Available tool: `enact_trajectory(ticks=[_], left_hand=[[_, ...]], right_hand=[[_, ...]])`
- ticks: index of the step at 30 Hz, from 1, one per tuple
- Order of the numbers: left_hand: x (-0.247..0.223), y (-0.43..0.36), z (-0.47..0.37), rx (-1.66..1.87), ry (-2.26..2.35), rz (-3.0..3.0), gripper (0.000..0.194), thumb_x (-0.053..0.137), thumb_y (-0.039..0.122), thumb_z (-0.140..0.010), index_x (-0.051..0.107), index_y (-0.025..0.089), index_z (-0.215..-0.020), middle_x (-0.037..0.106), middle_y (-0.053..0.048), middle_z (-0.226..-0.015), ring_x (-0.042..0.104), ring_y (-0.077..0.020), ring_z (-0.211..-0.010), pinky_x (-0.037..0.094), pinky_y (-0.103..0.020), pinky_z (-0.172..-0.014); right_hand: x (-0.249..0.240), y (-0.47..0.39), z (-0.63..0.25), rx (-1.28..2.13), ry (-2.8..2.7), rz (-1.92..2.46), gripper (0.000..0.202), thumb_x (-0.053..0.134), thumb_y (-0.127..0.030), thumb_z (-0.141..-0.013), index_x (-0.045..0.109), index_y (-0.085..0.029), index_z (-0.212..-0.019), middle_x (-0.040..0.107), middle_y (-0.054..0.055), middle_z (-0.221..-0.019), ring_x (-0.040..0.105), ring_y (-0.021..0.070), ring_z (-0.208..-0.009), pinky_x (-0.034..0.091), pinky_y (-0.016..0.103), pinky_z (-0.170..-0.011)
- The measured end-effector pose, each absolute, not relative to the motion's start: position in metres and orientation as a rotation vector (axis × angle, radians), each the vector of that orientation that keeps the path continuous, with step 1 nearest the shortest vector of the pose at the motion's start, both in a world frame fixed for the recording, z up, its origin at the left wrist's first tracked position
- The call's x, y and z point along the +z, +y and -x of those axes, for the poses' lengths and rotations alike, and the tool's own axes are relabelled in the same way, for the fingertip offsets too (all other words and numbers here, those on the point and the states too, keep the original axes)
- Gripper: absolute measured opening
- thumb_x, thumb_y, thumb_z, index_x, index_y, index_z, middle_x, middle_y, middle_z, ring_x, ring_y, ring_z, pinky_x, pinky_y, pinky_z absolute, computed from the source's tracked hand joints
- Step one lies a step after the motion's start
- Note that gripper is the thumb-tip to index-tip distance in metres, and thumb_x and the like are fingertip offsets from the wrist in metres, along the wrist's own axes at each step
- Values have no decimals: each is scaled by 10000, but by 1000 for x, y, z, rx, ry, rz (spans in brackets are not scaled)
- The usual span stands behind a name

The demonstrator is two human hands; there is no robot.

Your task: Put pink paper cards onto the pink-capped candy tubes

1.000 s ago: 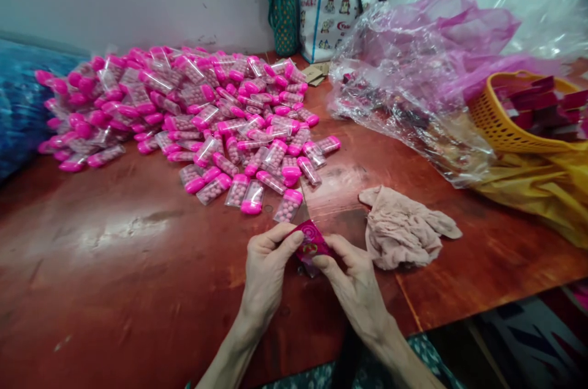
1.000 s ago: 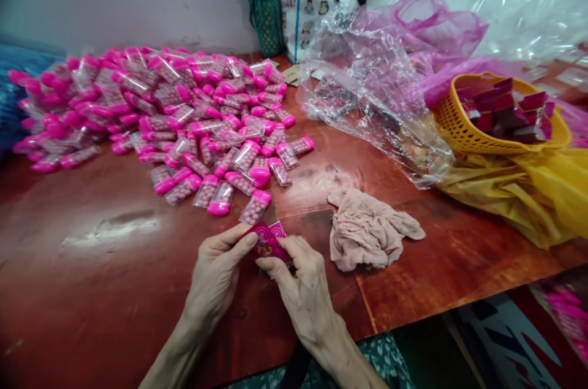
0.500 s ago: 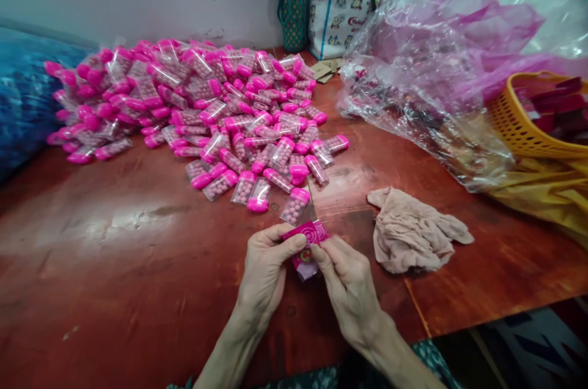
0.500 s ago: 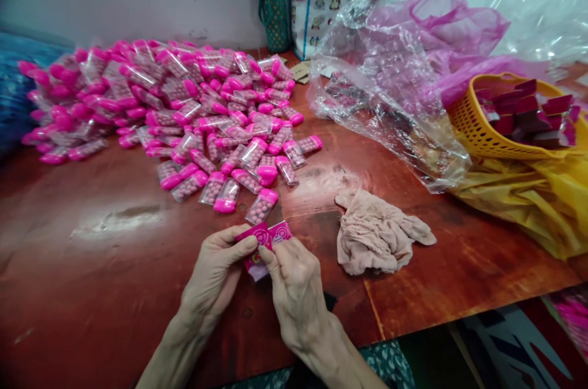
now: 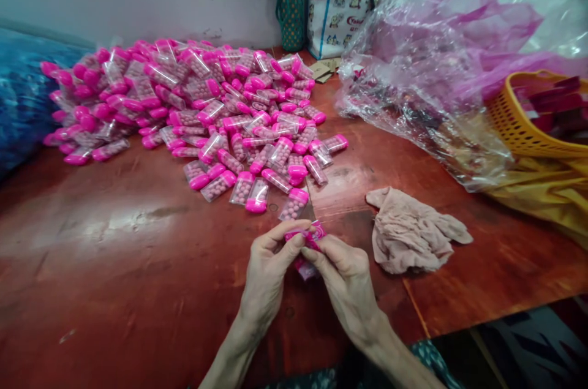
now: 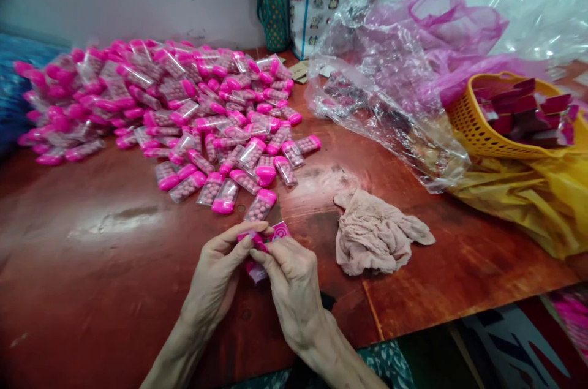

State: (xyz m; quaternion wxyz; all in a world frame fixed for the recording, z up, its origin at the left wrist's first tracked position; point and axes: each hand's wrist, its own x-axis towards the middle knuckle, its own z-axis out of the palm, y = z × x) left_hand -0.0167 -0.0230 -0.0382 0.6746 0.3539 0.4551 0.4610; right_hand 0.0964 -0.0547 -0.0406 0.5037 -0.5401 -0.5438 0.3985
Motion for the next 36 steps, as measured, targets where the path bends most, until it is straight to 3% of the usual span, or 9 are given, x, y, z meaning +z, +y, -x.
enact_trajectory(ticks=[5,11,14,17,21,26,30,36], left_hand=[[-38,-19,20,958,941,-714,112,652,162,-724,712,164,-818,704,-38,-824,615,-134,-803,459,-220,-779],[-38,-16,23,1035,1017,-618,57,708,115,-631,654,126,-646,649,-5,-682,563,-95,-619,450,-188,-591],[-41,-17,23,1054,1068,-647,93,710,132,-634,618,126,-624,610,12,-589,537,-91,-554,432,-188,-528],[-41,-19,22,1080,1131,-722,135,719,131,-633,616,143,-719,622,21,-620,547,-85,-573,441,-181,-555],[-37,-24,19,1184,1243,-951,333,730,127,-628,585,204,-918,639,24,-756,584,-112,-706,468,-213,-661],[-34,-26,21,1196,1272,-1230,142,701,137,-662,582,188,-722,597,13,-767,565,-132,-740,458,-233,-685],[-34,-21,26,1072,1176,-1202,212,699,158,-668,494,181,-618,553,21,-717,531,-127,-671,438,-231,-608],[-29,-15,30,806,1115,-1368,105,617,217,-760,625,151,-679,565,-10,-660,514,-139,-646,410,-253,-625]], right_hand=[[-39,-56,-98,942,-1418,1333,237,428,-180,-899,652,-191,-822,594,25,-717,564,150,-671,450,257,-621],[-42,-56,-98,960,-1389,1423,163,531,-172,-846,626,-195,-976,663,34,-848,611,168,-765,470,256,-696],[-43,-56,-99,998,-1320,1435,101,561,-164,-830,627,-192,-901,661,6,-786,608,146,-693,453,227,-633],[-45,-56,-99,977,-1338,1433,124,513,-161,-862,627,-183,-818,615,-12,-696,561,122,-614,409,217,-577],[-49,-57,-100,924,-1387,1400,166,468,-161,-888,617,-175,-818,578,-8,-688,525,117,-608,387,218,-567],[-49,-56,-102,857,-1458,1365,174,460,-142,-886,621,-163,-820,582,13,-706,524,130,-627,396,230,-579],[-48,-55,-105,799,-1540,1366,194,444,-158,-895,617,-157,-806,594,32,-707,530,149,-640,414,251,-589],[-48,-53,-113,838,-1603,1303,188,438,-169,-904,617,-188,-849,615,25,-763,549,147,-695,433,251,-632]])
